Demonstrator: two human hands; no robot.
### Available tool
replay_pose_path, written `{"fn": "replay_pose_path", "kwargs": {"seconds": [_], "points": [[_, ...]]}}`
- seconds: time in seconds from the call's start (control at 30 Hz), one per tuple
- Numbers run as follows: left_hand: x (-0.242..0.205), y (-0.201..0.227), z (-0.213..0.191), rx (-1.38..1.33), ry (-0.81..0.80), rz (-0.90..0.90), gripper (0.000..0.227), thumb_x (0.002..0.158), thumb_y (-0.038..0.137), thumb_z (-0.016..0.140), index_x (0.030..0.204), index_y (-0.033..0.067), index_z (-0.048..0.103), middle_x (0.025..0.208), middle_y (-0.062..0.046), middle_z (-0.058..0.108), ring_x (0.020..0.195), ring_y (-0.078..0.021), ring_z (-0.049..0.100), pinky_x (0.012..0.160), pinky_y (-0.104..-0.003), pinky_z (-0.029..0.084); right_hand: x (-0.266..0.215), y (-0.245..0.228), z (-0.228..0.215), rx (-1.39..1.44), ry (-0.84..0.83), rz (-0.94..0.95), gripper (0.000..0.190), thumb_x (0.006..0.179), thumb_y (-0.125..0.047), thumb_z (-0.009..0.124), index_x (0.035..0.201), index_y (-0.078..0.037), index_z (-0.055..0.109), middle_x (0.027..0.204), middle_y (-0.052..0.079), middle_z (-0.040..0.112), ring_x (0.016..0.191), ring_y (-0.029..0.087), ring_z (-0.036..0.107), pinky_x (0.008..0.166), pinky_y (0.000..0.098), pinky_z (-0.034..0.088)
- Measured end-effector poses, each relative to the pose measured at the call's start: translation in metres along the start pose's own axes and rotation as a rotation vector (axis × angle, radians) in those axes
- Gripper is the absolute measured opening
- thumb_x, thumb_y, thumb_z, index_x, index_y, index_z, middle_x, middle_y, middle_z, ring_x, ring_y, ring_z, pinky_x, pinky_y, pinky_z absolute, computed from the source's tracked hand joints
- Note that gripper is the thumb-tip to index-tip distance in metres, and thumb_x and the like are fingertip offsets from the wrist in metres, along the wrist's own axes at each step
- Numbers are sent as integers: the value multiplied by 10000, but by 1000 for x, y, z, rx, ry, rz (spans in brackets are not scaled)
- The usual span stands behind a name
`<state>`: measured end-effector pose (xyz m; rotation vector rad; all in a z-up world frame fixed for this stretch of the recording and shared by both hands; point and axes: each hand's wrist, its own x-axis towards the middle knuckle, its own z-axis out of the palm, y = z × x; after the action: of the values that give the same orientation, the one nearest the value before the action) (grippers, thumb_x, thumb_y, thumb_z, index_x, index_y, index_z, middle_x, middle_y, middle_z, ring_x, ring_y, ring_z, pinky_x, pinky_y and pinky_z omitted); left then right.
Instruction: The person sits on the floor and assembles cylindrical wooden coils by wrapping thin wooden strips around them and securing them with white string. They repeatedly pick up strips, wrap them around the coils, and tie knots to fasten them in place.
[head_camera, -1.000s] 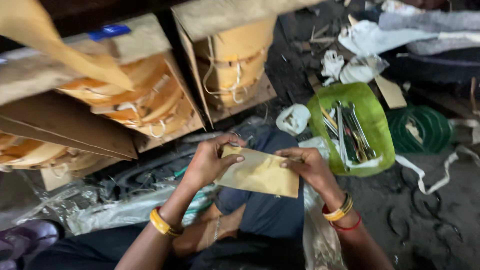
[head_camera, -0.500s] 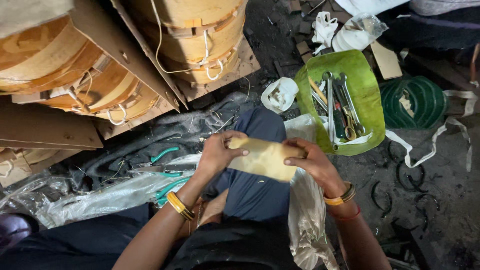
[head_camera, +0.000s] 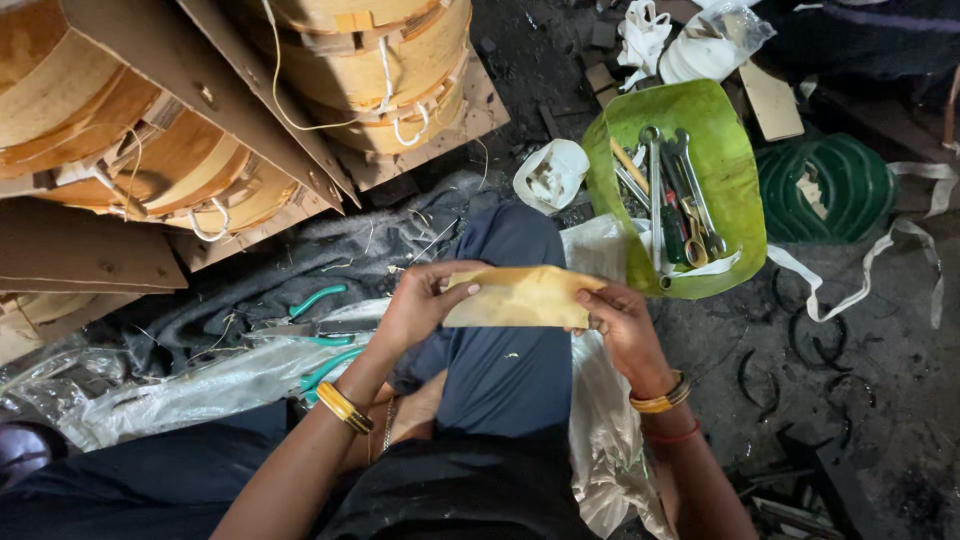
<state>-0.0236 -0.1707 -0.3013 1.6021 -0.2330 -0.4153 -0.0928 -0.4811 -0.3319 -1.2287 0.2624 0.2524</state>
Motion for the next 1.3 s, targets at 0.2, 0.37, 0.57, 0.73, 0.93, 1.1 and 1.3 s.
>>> {"fn": "replay_pose_path", "kwargs": {"seconds": [0.2, 0.37, 0.57, 0.73, 0.93, 1.1, 1.3], "points": [[-7, -16, -6, -28, -104, 37, 404, 825, -165, 548, 1097, 15, 787, 1105, -105, 791, 1021, -173, 746, 916, -269, 568, 3, 8, -1, 110, -30, 19, 234, 989, -37, 548, 1136, 84, 684, 967, 181, 751, 795, 241, 727, 728, 341, 577], [-16, -11, -5, -127, -96, -51, 399, 883, -127, 465, 1075, 11, 787, 1129, -98, 782, 1056, -181, 723, 972, -261, 529, 2, 7, -1, 1, -74, -143, 350, 1005, -112, 451, 1103, 86, 723, 1041, 151, 774, 915, 210, 744, 841, 325, 591], [-17, -6, 7, 114, -6, -55, 166, 866, 41, 779, 1031, 31, 791, 1038, -47, 799, 974, -143, 750, 890, -264, 573, 2, 6, 5, -284, 11, -113, 213, 962, -42, 689, 1141, 68, 722, 996, 131, 757, 880, 163, 713, 797, 293, 577], [-22, -4, 14, -24, 54, -31, 354, 828, 10, 776, 1179, 48, 740, 1174, -32, 768, 1030, -103, 695, 899, -264, 565, 3, -3, 15, -304, 57, -52, 378, 899, -17, 718, 1267, -24, 630, 957, 92, 782, 840, 122, 726, 723, 275, 589], [-29, -2, 14, 161, 236, -220, 548, 665, 1, 886, 1187, 74, 737, 910, -27, 653, 691, -97, 585, 634, -252, 537, 1, -17, 14, -463, 74, -55, 303, 876, -22, 751, 1172, 6, 691, 902, 102, 782, 772, 112, 708, 708, 263, 568], [-31, -19, 13, 87, 216, -130, 217, 740, 11, 897, 881, -23, 735, 877, -54, 662, 706, -100, 645, 645, -254, 545, -1, -18, 9, -408, 4, -18, 136, 919, -16, 717, 1044, 35, 724, 922, 89, 770, 801, 118, 715, 680, 255, 571], [-25, -31, 7, -176, 60, -237, 83, 933, -22, 659, 1016, -13, 664, 848, -102, 747, 746, -140, 743, 658, -278, 626, 5, -17, -5, -470, -70, -51, 142, 940, -1, 637, 1072, 11, 688, 840, 101, 757, 741, 171, 755, 631, 261, 540]]}}
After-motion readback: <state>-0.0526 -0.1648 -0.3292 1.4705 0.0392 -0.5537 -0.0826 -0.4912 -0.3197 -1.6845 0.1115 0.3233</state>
